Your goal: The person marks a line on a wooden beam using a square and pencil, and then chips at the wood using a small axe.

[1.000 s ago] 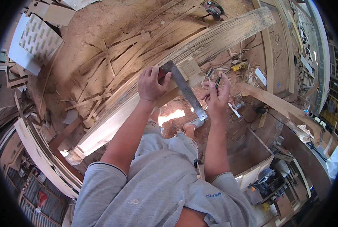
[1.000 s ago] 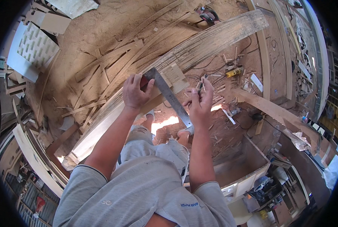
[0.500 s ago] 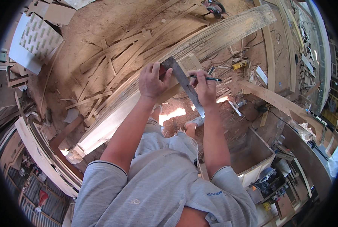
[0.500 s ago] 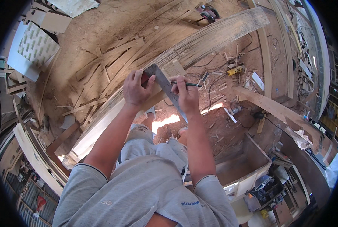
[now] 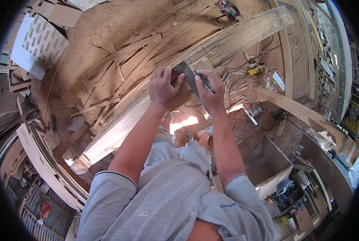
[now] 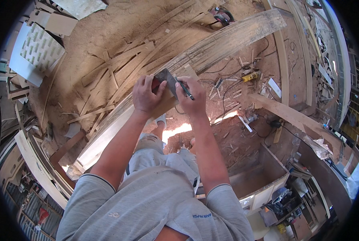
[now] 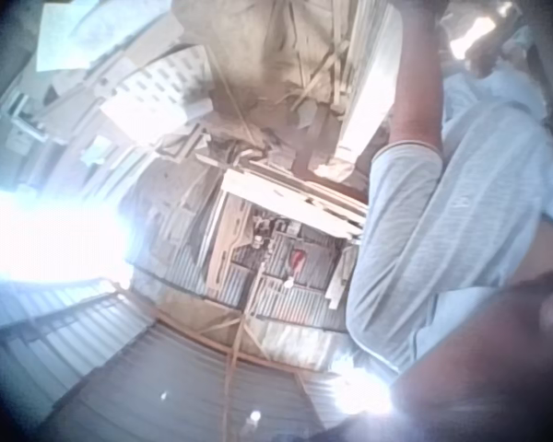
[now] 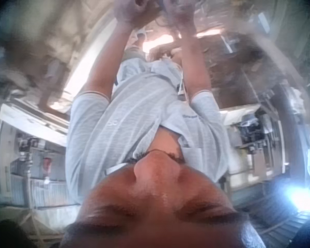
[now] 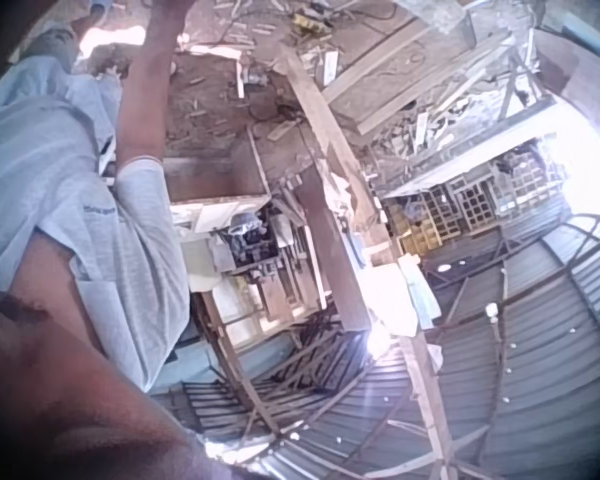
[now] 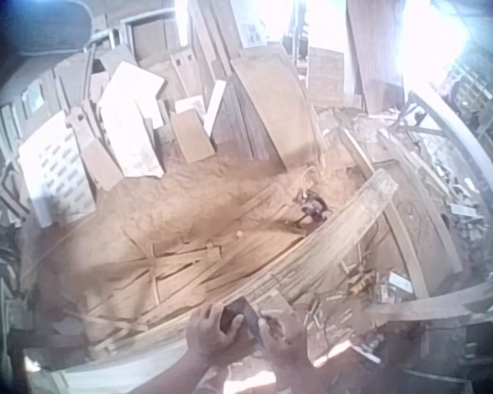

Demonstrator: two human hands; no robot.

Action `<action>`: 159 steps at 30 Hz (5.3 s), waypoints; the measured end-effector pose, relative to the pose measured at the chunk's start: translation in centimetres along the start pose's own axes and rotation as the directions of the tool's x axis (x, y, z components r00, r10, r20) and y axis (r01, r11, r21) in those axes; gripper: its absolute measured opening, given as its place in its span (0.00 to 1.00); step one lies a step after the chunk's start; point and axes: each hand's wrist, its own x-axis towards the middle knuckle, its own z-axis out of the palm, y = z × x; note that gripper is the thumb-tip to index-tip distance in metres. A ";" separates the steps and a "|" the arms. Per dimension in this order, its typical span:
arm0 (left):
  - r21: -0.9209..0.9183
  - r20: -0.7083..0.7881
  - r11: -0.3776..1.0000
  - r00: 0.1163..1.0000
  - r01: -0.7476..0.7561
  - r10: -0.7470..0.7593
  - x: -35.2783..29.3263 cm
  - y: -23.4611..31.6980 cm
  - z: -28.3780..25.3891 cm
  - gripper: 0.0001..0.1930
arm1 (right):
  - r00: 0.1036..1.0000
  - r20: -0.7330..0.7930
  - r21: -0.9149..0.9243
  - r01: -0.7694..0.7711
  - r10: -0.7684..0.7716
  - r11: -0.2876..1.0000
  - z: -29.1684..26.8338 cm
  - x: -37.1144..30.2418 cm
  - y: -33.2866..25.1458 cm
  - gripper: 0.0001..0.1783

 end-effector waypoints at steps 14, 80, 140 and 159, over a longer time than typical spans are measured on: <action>-0.002 -0.009 1.000 1.000 -0.007 0.007 -0.1 0.3 -0.1 0.22 | 0.958 0.032 -0.245 0.284 -0.285 0.927 0.0 -1.8 1.0 0.11; 0.009 -0.015 1.000 1.000 0.009 -0.009 -0.2 0.3 0.2 0.22 | 0.967 0.088 -0.210 0.252 -0.238 0.945 -0.9 -1.5 0.5 0.13; -0.735 0.480 0.309 -0.141 -0.604 0.866 -45.5 58.2 24.5 0.06 | -0.868 -0.493 0.719 -0.440 -0.052 0.538 -46.1 -88.5 16.4 0.24; -0.914 -0.102 -0.118 -0.061 -0.388 0.993 -98.9 123.6 49.8 0.30 | -0.692 -0.708 0.644 -0.552 0.140 0.530 -79.5 -93.6 23.4 0.40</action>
